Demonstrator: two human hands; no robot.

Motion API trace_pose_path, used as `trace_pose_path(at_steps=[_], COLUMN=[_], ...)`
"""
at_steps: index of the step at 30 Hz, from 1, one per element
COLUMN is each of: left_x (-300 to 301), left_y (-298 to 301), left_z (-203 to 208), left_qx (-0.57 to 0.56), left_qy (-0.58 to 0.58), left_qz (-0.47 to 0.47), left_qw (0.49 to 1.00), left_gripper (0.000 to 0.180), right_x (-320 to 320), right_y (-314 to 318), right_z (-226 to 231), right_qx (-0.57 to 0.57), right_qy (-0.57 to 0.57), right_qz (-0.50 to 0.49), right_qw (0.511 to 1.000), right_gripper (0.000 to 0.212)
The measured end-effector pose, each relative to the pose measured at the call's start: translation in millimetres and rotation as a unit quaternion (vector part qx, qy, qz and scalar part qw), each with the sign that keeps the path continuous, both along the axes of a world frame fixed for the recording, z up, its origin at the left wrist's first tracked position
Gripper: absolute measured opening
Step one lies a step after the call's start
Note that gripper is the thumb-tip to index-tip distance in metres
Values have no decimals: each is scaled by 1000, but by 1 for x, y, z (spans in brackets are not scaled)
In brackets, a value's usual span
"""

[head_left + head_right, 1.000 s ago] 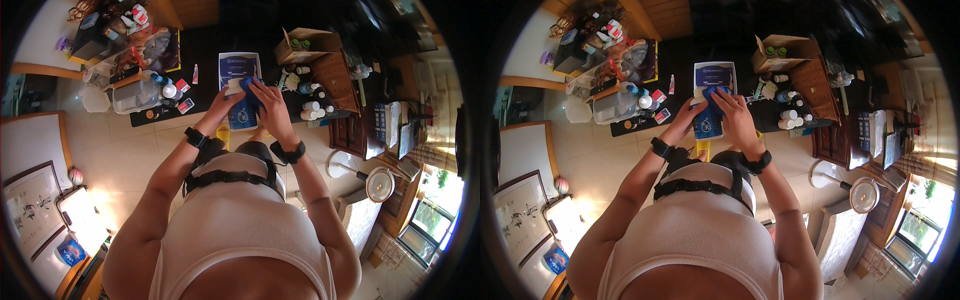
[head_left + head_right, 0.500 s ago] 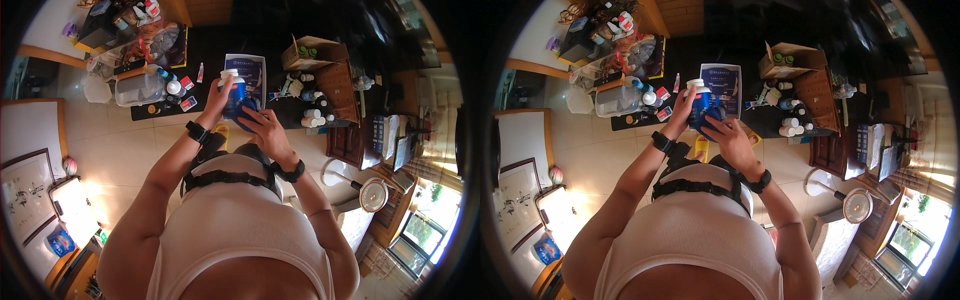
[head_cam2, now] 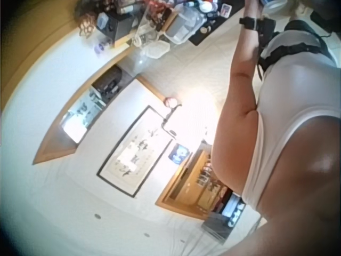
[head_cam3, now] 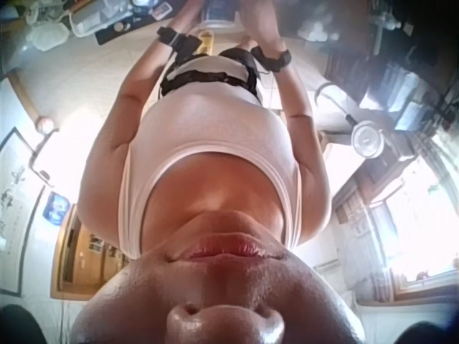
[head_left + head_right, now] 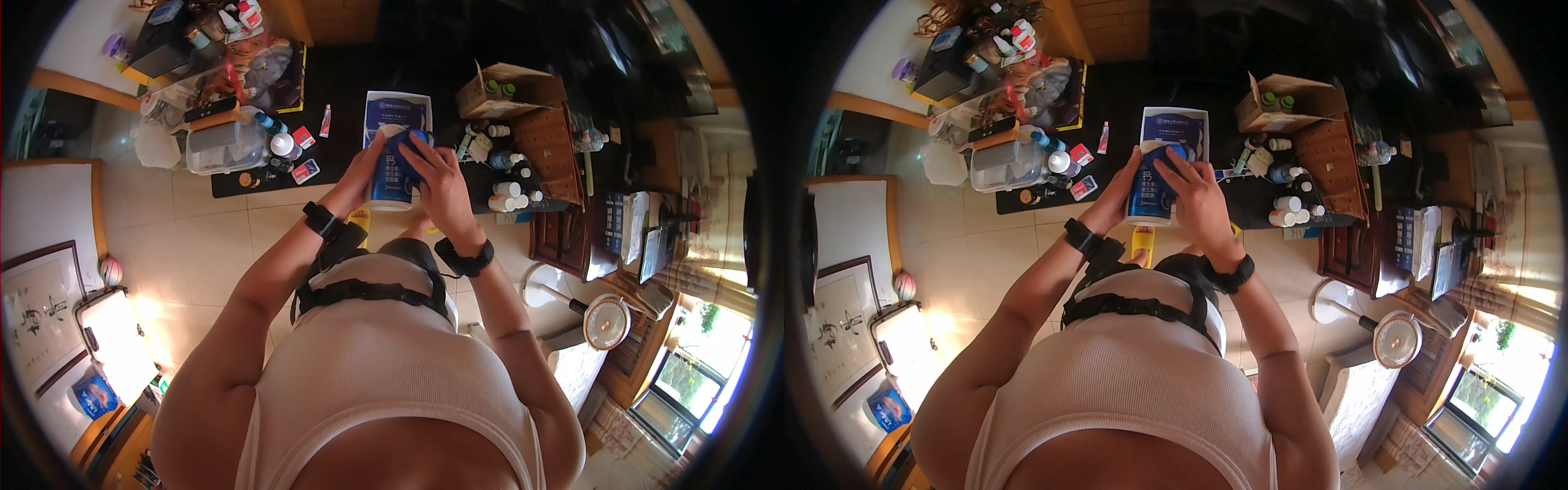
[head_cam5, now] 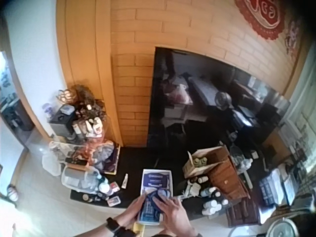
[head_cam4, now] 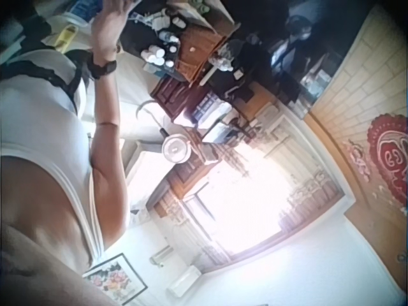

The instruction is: The person is organizing and inspecting various supplement and medication bottles, placing them into a white plastic tray.

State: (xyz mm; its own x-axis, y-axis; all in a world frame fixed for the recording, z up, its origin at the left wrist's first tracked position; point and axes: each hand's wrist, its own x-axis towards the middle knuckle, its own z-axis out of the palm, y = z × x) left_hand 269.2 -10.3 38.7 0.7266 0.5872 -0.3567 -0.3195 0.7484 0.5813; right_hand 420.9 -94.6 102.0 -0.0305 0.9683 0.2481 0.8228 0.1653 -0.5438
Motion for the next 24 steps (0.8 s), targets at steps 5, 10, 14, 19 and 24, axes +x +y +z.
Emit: trace_pose_path(at_steps=[5, 10, 14, 19, 24], left_x=[-5, -6, -7, 3, 10], left_y=[11, 12, 10, -3, -9], left_z=[-11, -16, -12, -24, -20], left_qx=[36, 71, 120, 152, 109], left_qy=[82, 116, 180, 208, 158], left_qz=[64, 118, 97, 53, 51], left_qw=[994, 984, 971, 965, 980], left_gripper=[53, 52, 54, 59, 54], right_x=[-7, 3, 24, 16, -4], right_y=[-14, -30, -35, -19, -12], right_z=[4, 1, -8, -4, -4], right_qx=[-9, -70, -89, -12, -9], right_qy=[-23, 30, 55, 48, 15], right_qz=[71, 91, 37, -47, -14], right_qw=[997, 993, 994, 998, 1000], right_gripper=[59, 56, 54, 56, 60])
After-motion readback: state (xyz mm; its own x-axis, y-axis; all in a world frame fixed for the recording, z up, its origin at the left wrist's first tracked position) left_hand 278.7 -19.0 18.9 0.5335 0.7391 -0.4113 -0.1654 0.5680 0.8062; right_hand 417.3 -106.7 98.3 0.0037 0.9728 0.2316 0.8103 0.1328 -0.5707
